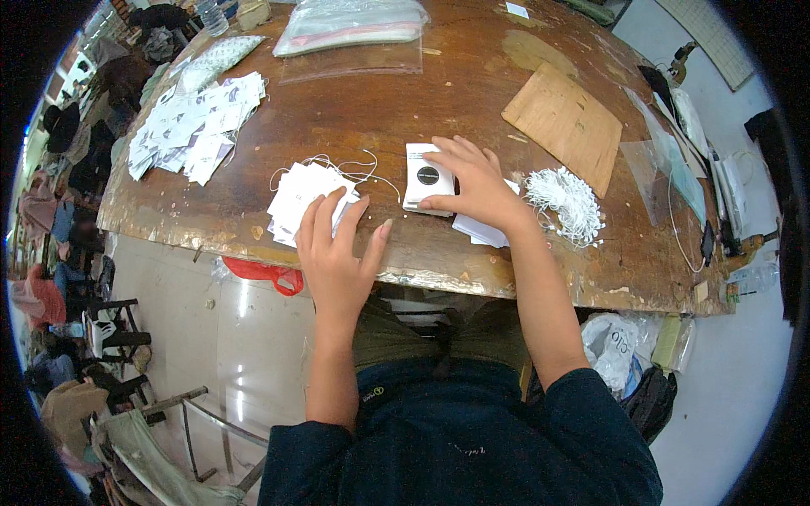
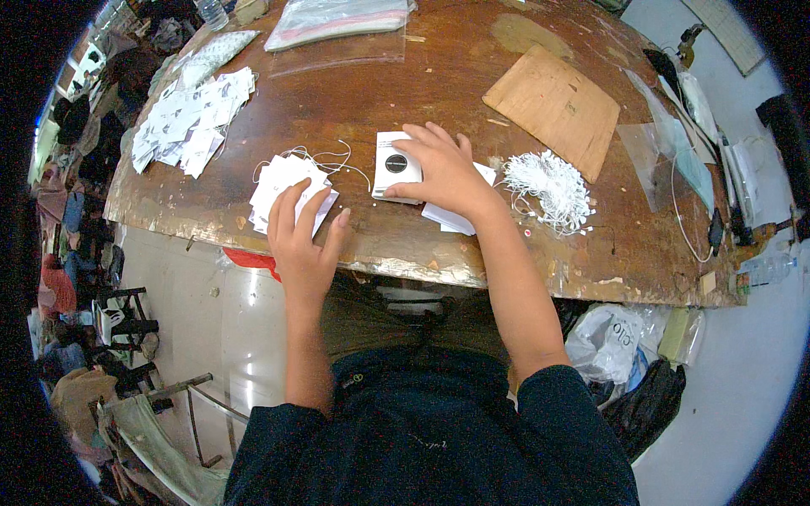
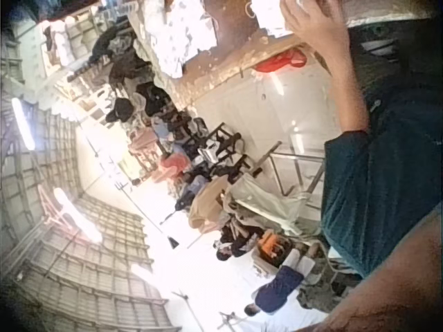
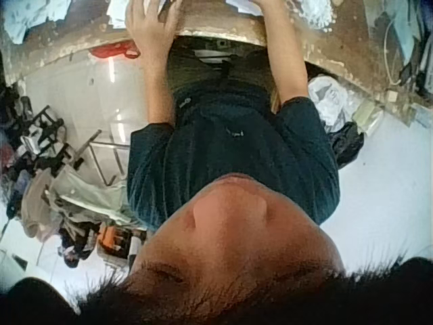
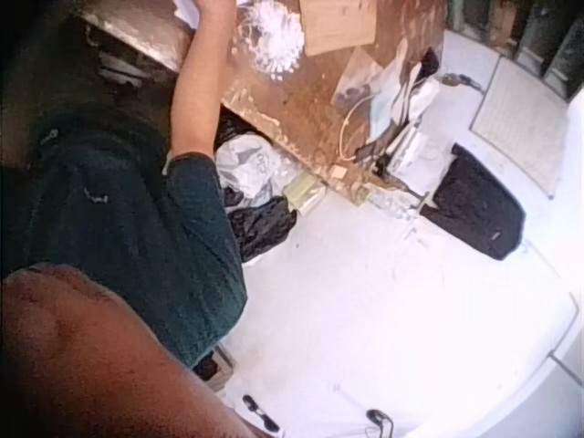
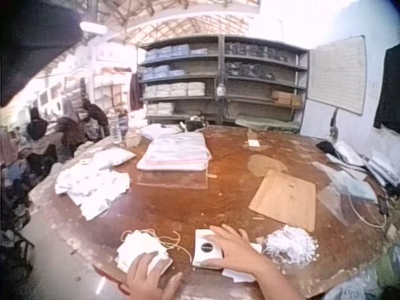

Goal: The person assembles small white paper tags by inserting white strings through pre-punched holes and stacking the finished tags on the table. The person handles tags and strings by hand, repeatedly picking up a tag, threading a string, and placing the completed tag into a growing stack.

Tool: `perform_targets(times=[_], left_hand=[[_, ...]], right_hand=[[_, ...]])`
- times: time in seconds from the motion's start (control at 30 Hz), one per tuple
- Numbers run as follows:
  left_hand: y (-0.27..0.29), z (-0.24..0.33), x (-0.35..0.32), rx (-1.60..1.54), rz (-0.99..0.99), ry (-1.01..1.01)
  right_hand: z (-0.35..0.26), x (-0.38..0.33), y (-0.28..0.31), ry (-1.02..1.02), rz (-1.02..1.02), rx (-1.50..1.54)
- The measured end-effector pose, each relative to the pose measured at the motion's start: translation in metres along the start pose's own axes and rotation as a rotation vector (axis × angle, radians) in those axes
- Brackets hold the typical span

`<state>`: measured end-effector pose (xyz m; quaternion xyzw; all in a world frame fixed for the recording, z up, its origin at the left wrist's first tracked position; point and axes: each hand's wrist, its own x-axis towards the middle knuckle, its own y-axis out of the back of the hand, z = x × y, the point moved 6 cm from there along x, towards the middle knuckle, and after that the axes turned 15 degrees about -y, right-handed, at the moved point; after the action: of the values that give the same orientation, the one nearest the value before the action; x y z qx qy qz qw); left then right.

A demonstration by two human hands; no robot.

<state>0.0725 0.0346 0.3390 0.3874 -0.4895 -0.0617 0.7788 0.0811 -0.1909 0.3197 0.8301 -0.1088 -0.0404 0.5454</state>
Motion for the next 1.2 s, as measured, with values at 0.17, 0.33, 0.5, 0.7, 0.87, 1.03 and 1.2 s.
perform_targets(times=[0.17, 0.33, 0.5, 0.7, 0.87, 1.03, 1.2], left_hand=[[0.001, 0.005, -0.003, -0.162, 0.03, 0.054], [-0.003, 0.015, -0.005, -0.516, 0.088, 0.119], [-0.005, 0.021, -0.005, -0.507, 0.075, 0.068], [-0.026, 0.014, -0.018, -1.381, 0.166, 0.466], [-0.055, 0.027, -0.035, -1.657, 0.119, 0.816], [-0.057, 0.014, -0.04, -1.407, 0.092, 0.79], [-0.06, 0.019, -0.038, -1.446, 0.123, 0.801]], right_hand=[[-0.002, -0.004, 0.016, 0.053, 0.086, 0.209], [-0.007, -0.013, 0.026, 0.131, 0.199, 0.303], [-0.002, -0.011, 0.019, 0.03, 0.075, 0.24], [-0.026, -0.052, 0.052, 0.205, 0.215, 0.367], [-0.047, -0.088, 0.034, 0.383, 0.085, 0.168], [0.035, -0.076, 0.044, -0.156, 0.13, 0.014], [0.057, -0.079, 0.027, -0.137, 0.112, -0.036]])
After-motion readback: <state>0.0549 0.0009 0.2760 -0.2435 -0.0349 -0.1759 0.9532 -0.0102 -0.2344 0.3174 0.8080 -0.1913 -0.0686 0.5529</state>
